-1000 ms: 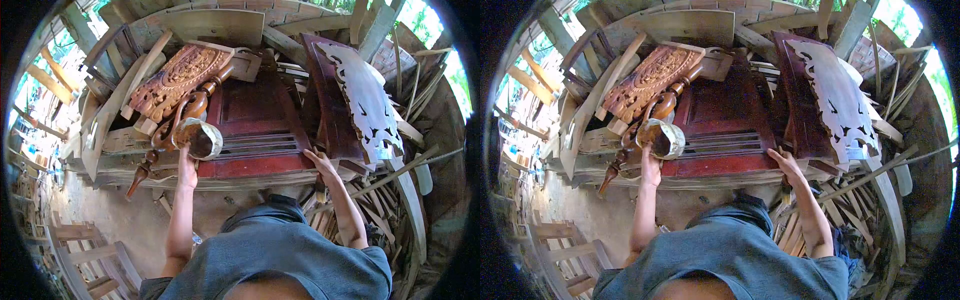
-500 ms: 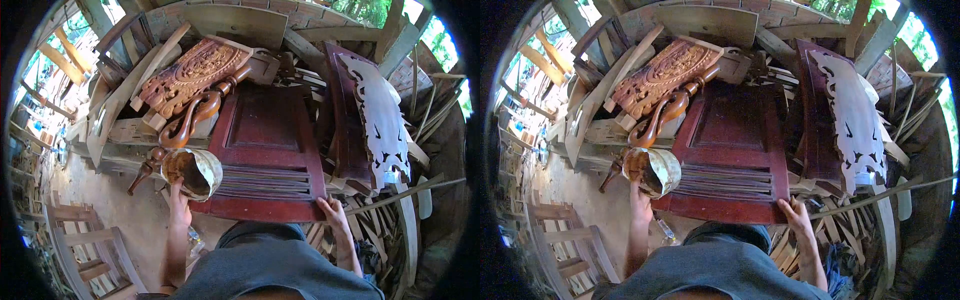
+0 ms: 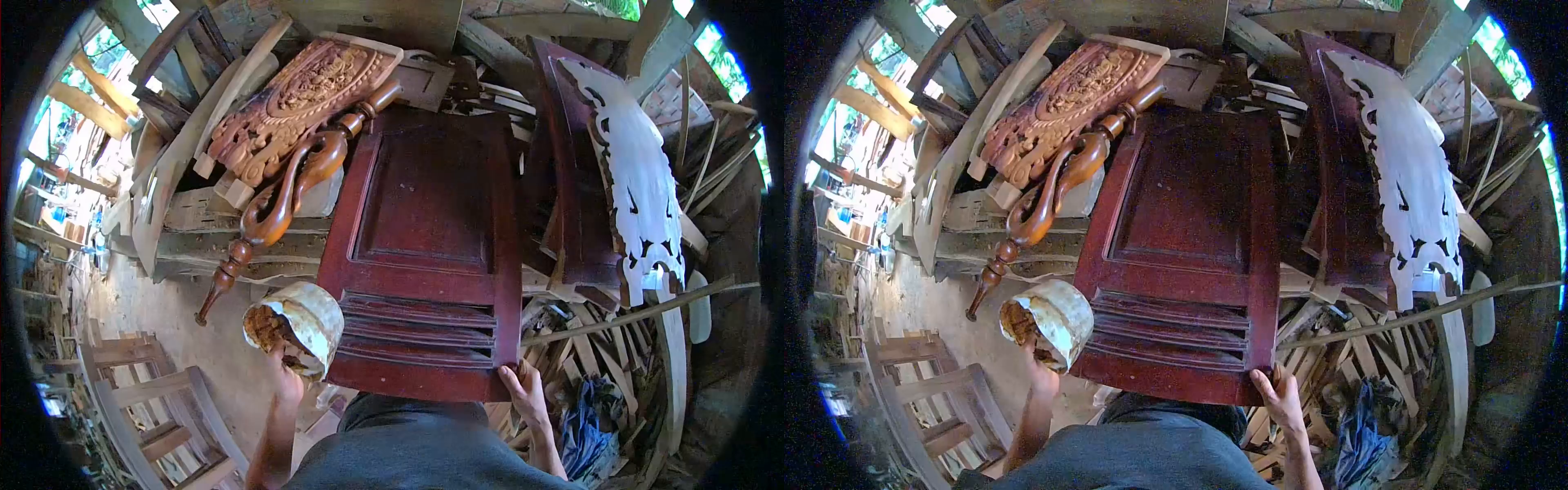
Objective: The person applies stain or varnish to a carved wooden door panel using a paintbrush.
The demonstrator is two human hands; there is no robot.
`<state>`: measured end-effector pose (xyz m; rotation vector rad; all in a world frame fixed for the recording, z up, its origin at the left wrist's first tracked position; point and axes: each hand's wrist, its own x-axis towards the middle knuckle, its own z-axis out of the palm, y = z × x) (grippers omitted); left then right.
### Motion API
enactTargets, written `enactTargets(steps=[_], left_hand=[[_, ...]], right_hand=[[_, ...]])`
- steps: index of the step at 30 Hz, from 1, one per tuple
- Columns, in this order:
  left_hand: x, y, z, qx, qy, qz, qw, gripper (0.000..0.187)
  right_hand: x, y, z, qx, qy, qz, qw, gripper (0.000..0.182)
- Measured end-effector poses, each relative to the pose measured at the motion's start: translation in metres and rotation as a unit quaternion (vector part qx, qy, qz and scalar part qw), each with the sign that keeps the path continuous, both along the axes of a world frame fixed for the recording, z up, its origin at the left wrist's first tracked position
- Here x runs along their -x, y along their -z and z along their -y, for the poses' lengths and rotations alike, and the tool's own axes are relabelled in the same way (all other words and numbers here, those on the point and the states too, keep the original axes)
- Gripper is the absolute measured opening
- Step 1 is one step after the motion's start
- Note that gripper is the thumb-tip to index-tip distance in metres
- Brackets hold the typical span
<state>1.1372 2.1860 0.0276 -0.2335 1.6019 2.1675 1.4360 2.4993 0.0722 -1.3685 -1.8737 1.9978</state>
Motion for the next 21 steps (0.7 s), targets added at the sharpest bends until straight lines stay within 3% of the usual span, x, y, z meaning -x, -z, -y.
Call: enactTargets(steps=[1, 2, 5, 7, 9, 13, 15, 17, 18, 19, 21], left_hand=[[-0.001, 0.0, 0.003, -0.015, 0.004, -0.003, 1.0, 0.045], [-0.002, 0.002, 0.01, 0.018, 0.055, -0.027, 0.998, 0.06], [-0.014, -0.007, 0.0, -0.016, 0.017, -0.002, 1.0, 0.051], [-0.015, -0.004, 0.01, -0.043, 0.066, 0.007, 0.997, 0.055], [-0.016, 0.005, 0.01, -0.029, 0.049, 0.012, 0.998, 0.056], [-0.01, 0.021, -0.006, -0.019, -0.002, 0.001, 1.0, 0.057], [0.0, 0.023, -0.018, 0.001, -0.006, -0.033, 0.999, 0.046], [0.021, 0.086, 0.002, 0.053, -0.03, -0.071, 0.996, 0.037], [0.015, 0.067, -0.025, 0.092, -0.035, -0.143, 0.985, 0.032], [0.025, 0.067, -0.039, 0.04, -0.087, -0.143, 0.985, 0.034], [0.02, 0.043, -0.054, -0.001, -0.062, -0.072, 0.995, 0.041]], right_hand=[[-0.002, 0.004, 0.001, -0.01, -0.011, 0.001, 1.0, 0.027], [-0.009, 0.012, 0.004, -0.019, -0.026, 0.008, 0.999, 0.03], [-0.01, 0.008, 0.02, -0.036, -0.02, 0.023, 0.999, 0.035], [-0.013, 0.007, 0.025, -0.022, -0.027, 0.041, 0.999, 0.036], [-0.014, 0.013, 0.023, -0.044, -0.048, 0.062, 0.996, 0.036], [-0.001, 0.026, 0.019, -0.058, 0.002, -0.014, 0.998, 0.036], [-0.004, 0.052, 0.01, -0.065, -0.007, -0.001, 0.998, 0.034], [0.001, 0.072, 0.0, -0.052, -0.005, 0.005, 0.999, 0.031], [0.014, 0.066, -0.002, -0.065, 0.016, -0.039, 0.997, 0.031], [0.016, 0.068, -0.006, -0.072, 0.013, -0.046, 0.996, 0.031], [0.017, 0.079, -0.013, -0.062, 0.013, -0.057, 0.996, 0.034]])
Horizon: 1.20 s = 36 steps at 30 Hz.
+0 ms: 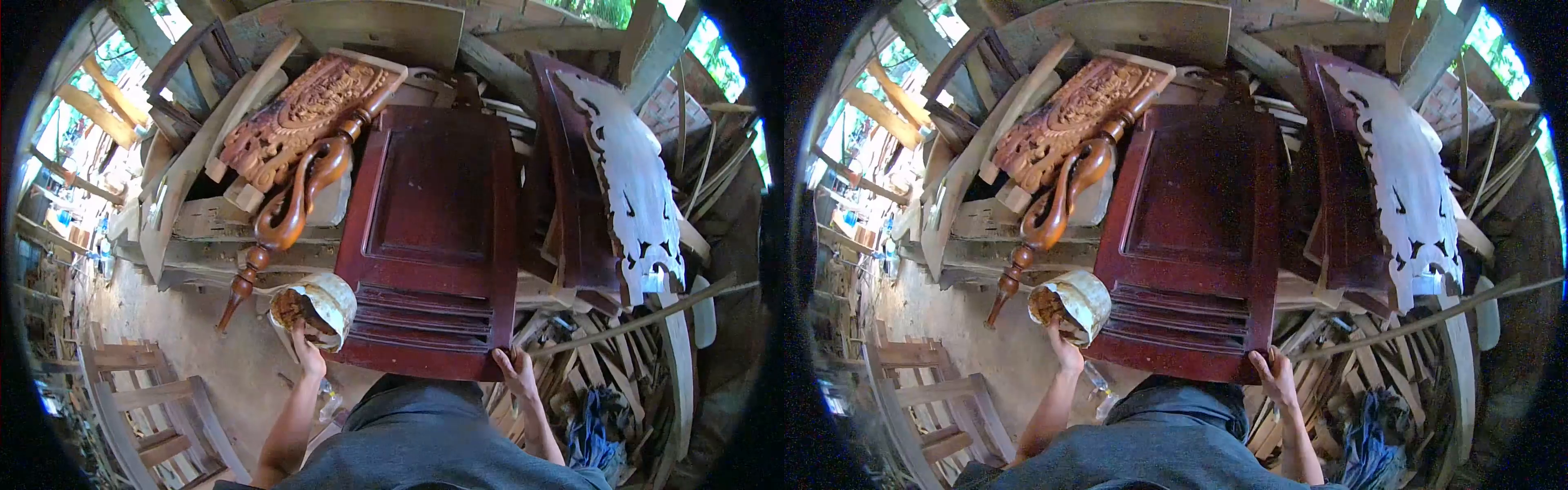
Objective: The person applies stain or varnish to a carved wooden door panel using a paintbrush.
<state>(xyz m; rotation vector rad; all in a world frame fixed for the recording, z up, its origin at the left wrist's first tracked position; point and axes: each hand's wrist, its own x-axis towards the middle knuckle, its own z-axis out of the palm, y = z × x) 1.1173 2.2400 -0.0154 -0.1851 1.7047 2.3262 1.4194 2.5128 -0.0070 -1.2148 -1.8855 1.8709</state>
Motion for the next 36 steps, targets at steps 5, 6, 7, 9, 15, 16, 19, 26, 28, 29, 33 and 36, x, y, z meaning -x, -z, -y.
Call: enactTargets(steps=[5, 6, 7, 9, 15, 16, 19, 26, 28, 29, 33, 36], left_hand=[[0.019, 0.002, -0.011, 0.022, -0.003, -0.002, 1.0, 0.054], [0.023, -0.007, -0.022, 0.016, -0.007, -0.008, 1.0, 0.056], [0.028, -0.015, -0.03, 0.014, -0.008, -0.01, 1.0, 0.056], [0.033, -0.024, -0.042, 0.016, 0.013, -0.024, 0.999, 0.055], [0.05, -0.02, -0.055, 0.031, 0.025, 0.015, 0.999, 0.07], [0.053, -0.029, -0.058, 0.019, 0.02, 0.027, 0.999, 0.07], [0.049, -0.053, -0.061, -0.053, 0.03, 0.037, 0.997, 0.069], [0.011, -0.084, -0.063, 0.048, 0.015, 0.008, 0.999, 0.058], [-0.001, -0.097, -0.069, 0.089, 0.018, 0.036, 0.995, 0.058], [-0.005, -0.105, -0.075, 0.062, 0.05, 0.031, 0.996, 0.059], [-0.008, -0.109, -0.099, -0.038, 0.092, 0.027, 0.995, 0.064], [-0.005, -0.124, -0.118, -0.023, 0.116, 0.007, 0.993, 0.069]], right_hand=[[0.012, -0.01, -0.015, -0.009, -0.022, 0.016, 1.0, 0.035], [0.015, -0.004, -0.018, -0.017, -0.017, 0.003, 1.0, 0.035], [0.018, 0.0, -0.021, -0.024, -0.012, -0.009, 1.0, 0.036], [0.025, 0.001, -0.031, -0.043, -0.02, 0.019, 0.999, 0.038], [0.038, -0.001, -0.051, -0.105, -0.031, 0.069, 0.992, 0.047], [0.041, -0.017, -0.054, -0.195, -0.095, 0.167, 0.962, 0.046], [0.053, -0.081, -0.062, -0.345, -0.186, 0.251, 0.885, 0.035], [0.126, -0.193, -0.086, -0.63, -0.073, -0.092, 0.767, 0.018], [0.145, -0.213, -0.083, -0.661, -0.077, -0.103, 0.739, 0.028], [0.152, -0.219, -0.081, -0.689, -0.073, -0.111, 0.712, 0.038], [0.161, -0.216, -0.08, -0.61, -0.037, -0.275, 0.742, 0.066], [0.172, -0.227, -0.069, -0.529, 0.015, -0.405, 0.746, 0.07]])
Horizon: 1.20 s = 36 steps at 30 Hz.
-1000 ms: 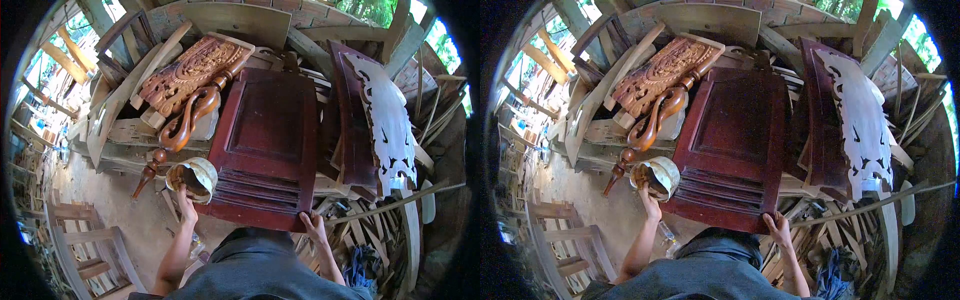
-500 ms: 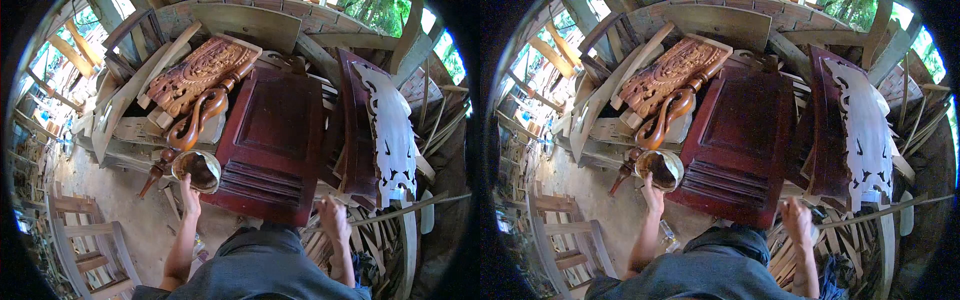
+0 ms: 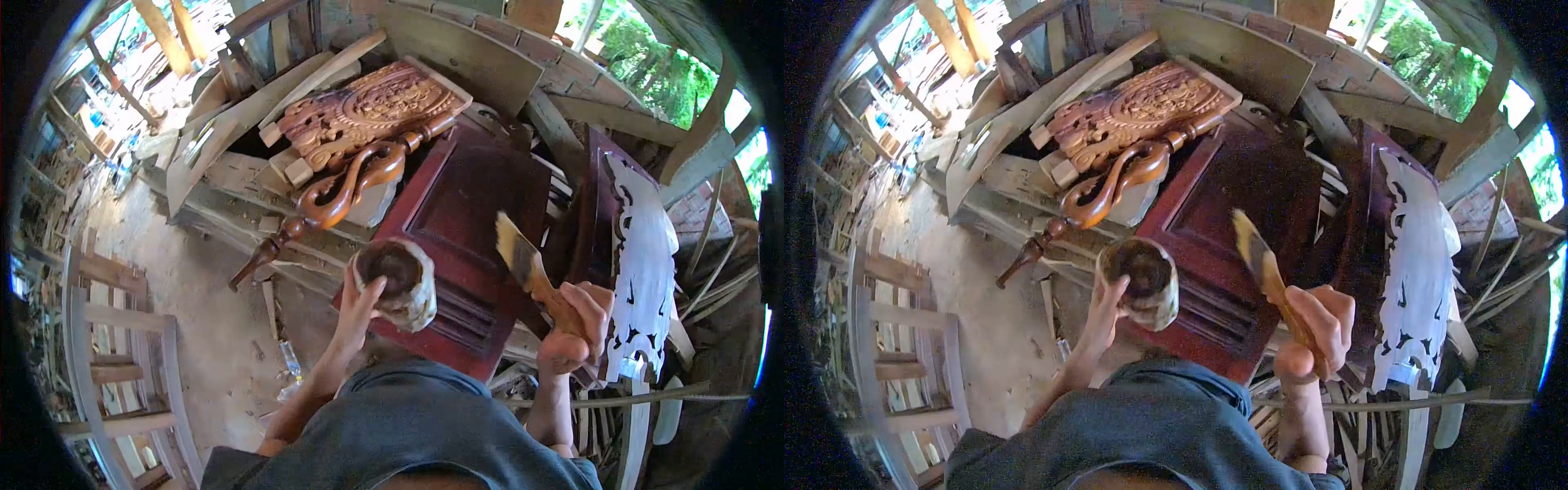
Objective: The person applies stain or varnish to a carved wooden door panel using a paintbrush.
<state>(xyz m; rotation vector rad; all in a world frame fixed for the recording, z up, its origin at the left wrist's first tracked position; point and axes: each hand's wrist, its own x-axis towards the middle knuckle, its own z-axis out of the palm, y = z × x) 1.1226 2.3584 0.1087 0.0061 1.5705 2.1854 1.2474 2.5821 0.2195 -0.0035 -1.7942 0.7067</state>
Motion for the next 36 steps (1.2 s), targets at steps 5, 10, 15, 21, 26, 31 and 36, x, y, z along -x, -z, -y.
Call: enactTargets(steps=[5, 10, 15, 21, 26, 31, 36], left_hand=[[0.004, 0.005, -0.026, 0.05, 0.035, -0.052, 0.997, 0.078], [0.0, 0.031, -0.036, 0.068, 0.033, -0.225, 0.972, 0.086], [-0.006, 0.022, -0.03, 0.124, 0.0, -0.234, 0.964, 0.089], [0.002, 0.019, 0.023, 0.019, -0.137, -0.05, 0.989, 0.079], [-0.008, 0.007, 0.055, 0.003, -0.223, -0.016, 0.975, 0.072], [-0.027, 0.018, 0.072, -0.014, -0.262, 0.018, 0.965, 0.071], [-0.037, 0.01, 0.064, -0.051, -0.258, 0.041, 0.964, 0.069]], right_hand=[[-0.002, -0.006, 0.01, 0.009, -0.118, 0.218, 0.969, 0.058], [0.012, 0.026, 0.027, 0.016, -0.192, 0.341, 0.92, 0.028], [0.017, 0.038, 0.029, -0.011, -0.209, 0.35, 0.913, 0.024], [0.006, 0.021, -0.028, 0.266, -0.117, 0.285, 0.913, 0.021], [0.007, 0.068, -0.07, -0.078, 0.114, 0.481, 0.866, 0.017], [-0.008, 0.053, -0.041, 0.072, -0.215, 0.567, 0.791, 0.015], [0.027, 0.06, -0.119, 0.174, -0.287, 0.678, 0.654, 0.014]])
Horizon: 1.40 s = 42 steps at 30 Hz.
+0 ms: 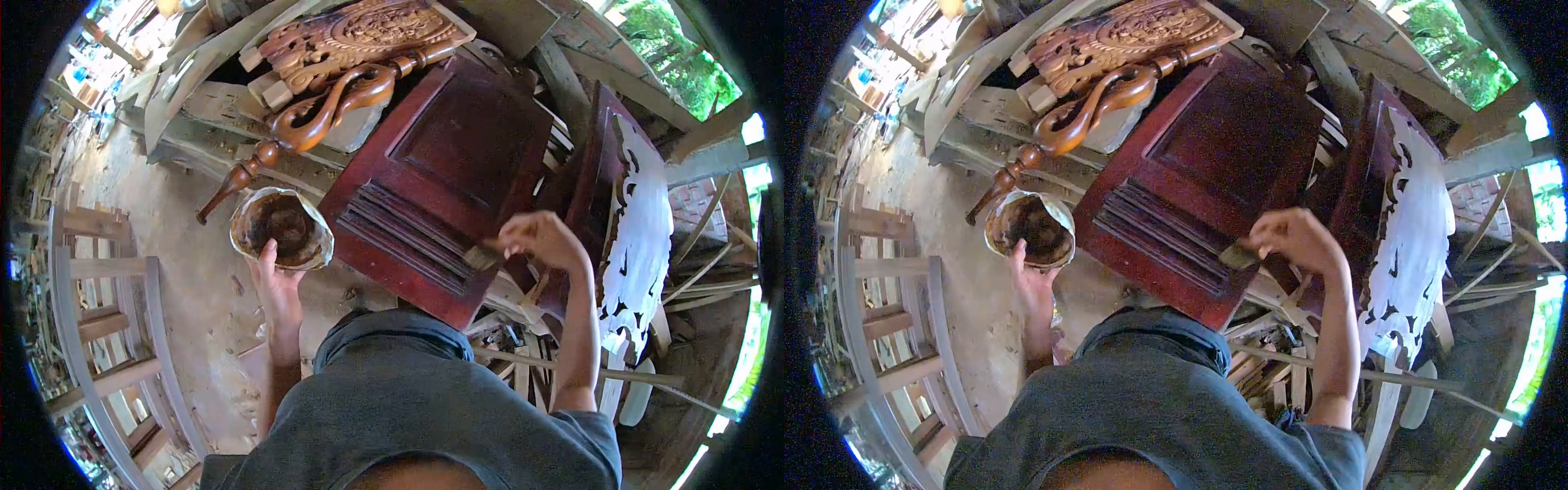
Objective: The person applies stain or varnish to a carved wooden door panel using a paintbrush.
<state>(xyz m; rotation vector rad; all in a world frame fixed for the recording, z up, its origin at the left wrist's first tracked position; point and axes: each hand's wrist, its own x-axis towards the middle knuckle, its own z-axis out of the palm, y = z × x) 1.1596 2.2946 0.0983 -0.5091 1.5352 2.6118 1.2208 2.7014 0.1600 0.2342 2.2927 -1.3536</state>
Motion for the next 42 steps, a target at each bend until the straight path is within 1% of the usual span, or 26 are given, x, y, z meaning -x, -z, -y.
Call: enactTargets(steps=[3, 6, 8, 10, 11, 12, 13, 14, 15, 16, 18, 20, 21, 22, 24, 25, 27, 29, 30, 32, 34, 35, 36, 38, 40, 42], left_hand=[[-0.001, 0.0, -0.001, -0.018, -0.004, -0.001, 1.0, 0.065], [-0.009, -0.001, 0.001, -0.028, -0.021, 0.028, 0.999, 0.063], [-0.012, -0.001, 0.004, -0.012, -0.015, 0.018, 1.0, 0.063], [-0.016, 0.001, 0.007, -0.001, -0.047, 0.019, 0.999, 0.062], [-0.019, 0.004, 0.011, -0.007, -0.057, 0.033, 0.998, 0.063], [-0.021, 0.008, 0.014, -0.013, -0.068, 0.046, 0.997, 0.063], [-0.022, 0.014, 0.018, -0.016, -0.077, 0.038, 0.996, 0.063], [-0.023, 0.014, 0.021, -0.014, -0.086, 0.037, 0.996, 0.063], [-0.023, 0.013, 0.022, -0.022, -0.092, 0.055, 0.994, 0.062], [-0.023, 0.014, 0.023, -0.031, -0.094, 0.074, 0.992, 0.061], [-0.02, 0.009, 0.022, -0.03, -0.107, 0.083, 0.99, 0.061], [-0.016, 0.008, 0.022, -0.029, -0.118, 0.091, 0.988, 0.06], [-0.015, 0.01, 0.024, -0.033, -0.121, 0.093, 0.988, 0.061], [-0.014, 0.012, 0.026, -0.036, -0.125, 0.093, 0.987, 0.062], [-0.017, 0.017, 0.029, -0.038, -0.118, 0.082, 0.989, 0.062], [-0.016, 0.019, 0.033, -0.038, -0.104, 0.075, 0.991, 0.062], [-0.02, 0.024, 0.041, -0.025, -0.098, 0.078, 0.992, 0.062], [-0.02, 0.024, 0.044, -0.014, -0.078, 0.086, 0.993, 0.061], [-0.022, 0.024, 0.044, -0.011, -0.098, 0.098, 0.99, 0.061], [-0.024, 0.021, 0.047, -0.003, -0.103, 0.11, 0.989, 0.06], [-0.023, 0.015, 0.047, -0.007, -0.08, 0.104, 0.991, 0.06], [-0.023, 0.016, 0.047, -0.006, -0.08, 0.101, 0.992, 0.061], [-0.022, 0.018, 0.049, -0.007, -0.071, 0.098, 0.993, 0.061], [-0.018, 0.024, 0.055, -0.036, -0.049, 0.088, 0.994, 0.063], [-0.015, 0.017, 0.052, -0.03, -0.058, 0.088, 0.994, 0.063], [-0.014, 0.021, 0.053, -0.032, -0.076, 0.098, 0.992, 0.064]], right_hand=[[0.032, 0.04, -0.068, -0.129, 0.077, -0.156, 0.976, 0.019], [0.066, 0.063, -0.111, -0.288, 0.121, -0.286, 0.906, 0.02], [0.071, 0.071, -0.112, -0.311, 0.124, -0.29, 0.897, 0.021], [0.065, 0.071, -0.09, -0.371, 0.02, -0.263, 0.89, 0.022], [0.058, 0.087, -0.082, -0.409, -0.052, -0.293, 0.863, 0.022], [0.042, 0.074, -0.054, -0.409, -0.082, -0.294, 0.86, 0.021], [0.033, 0.048, -0.022, -0.405, -0.114, -0.241, 0.875, 0.02], [0.021, 0.03, -0.001, -0.326, -0.097, -0.241, 0.909, 0.019], [0.015, 0.016, 0.015, -0.298, -0.111, -0.192, 0.928, 0.019], [0.011, 0.006, 0.022, -0.287, -0.126, -0.215, 0.925, 0.02], [0.02, -0.017, 0.019, -0.144, -0.081, 0.003, 0.986, 0.019], [0.029, -0.006, -0.01, -0.033, -0.01, -0.026, 0.999, 0.017], [0.035, 0.009, -0.032, -0.056, 0.02, -0.067, 0.996, 0.016], [0.039, 0.001, -0.035, -0.27, 0.031, -0.102, 0.957, 0.019], [0.046, 0.016, -0.045, -0.526, -0.003, -0.151, 0.837, 0.025], [0.049, 0.02, -0.035, -0.518, 0.005, -0.161, 0.84, 0.025], [0.049, 0.025, -0.003, -0.469, -0.073, -0.125, 0.872, 0.029], [0.054, 0.013, 0.05, -0.374, -0.116, -0.151, 0.908, 0.027], [0.06, 0.011, 0.066, -0.263, -0.089, -0.194, 0.941, 0.023], [0.089, 0.019, 0.086, -0.115, -0.03, -0.257, 0.959, 0.019], [0.123, 0.037, 0.1, -0.109, 0.102, -0.33, 0.932, 0.019], [0.143, 0.063, 0.101, -0.11, 0.168, -0.38, 0.903, 0.019], [0.156, 0.079, 0.101, -0.102, 0.211, -0.37, 0.899, 0.018], [0.156, 0.088, 0.091, -0.107, 0.227, -0.294, 0.922, 0.018], [0.128, 0.075, 0.077, -0.134, 0.24, -0.272, 0.922, 0.021], [0.093, 0.066, 0.056, -0.214, 0.247, -0.269, 0.906, 0.024]])
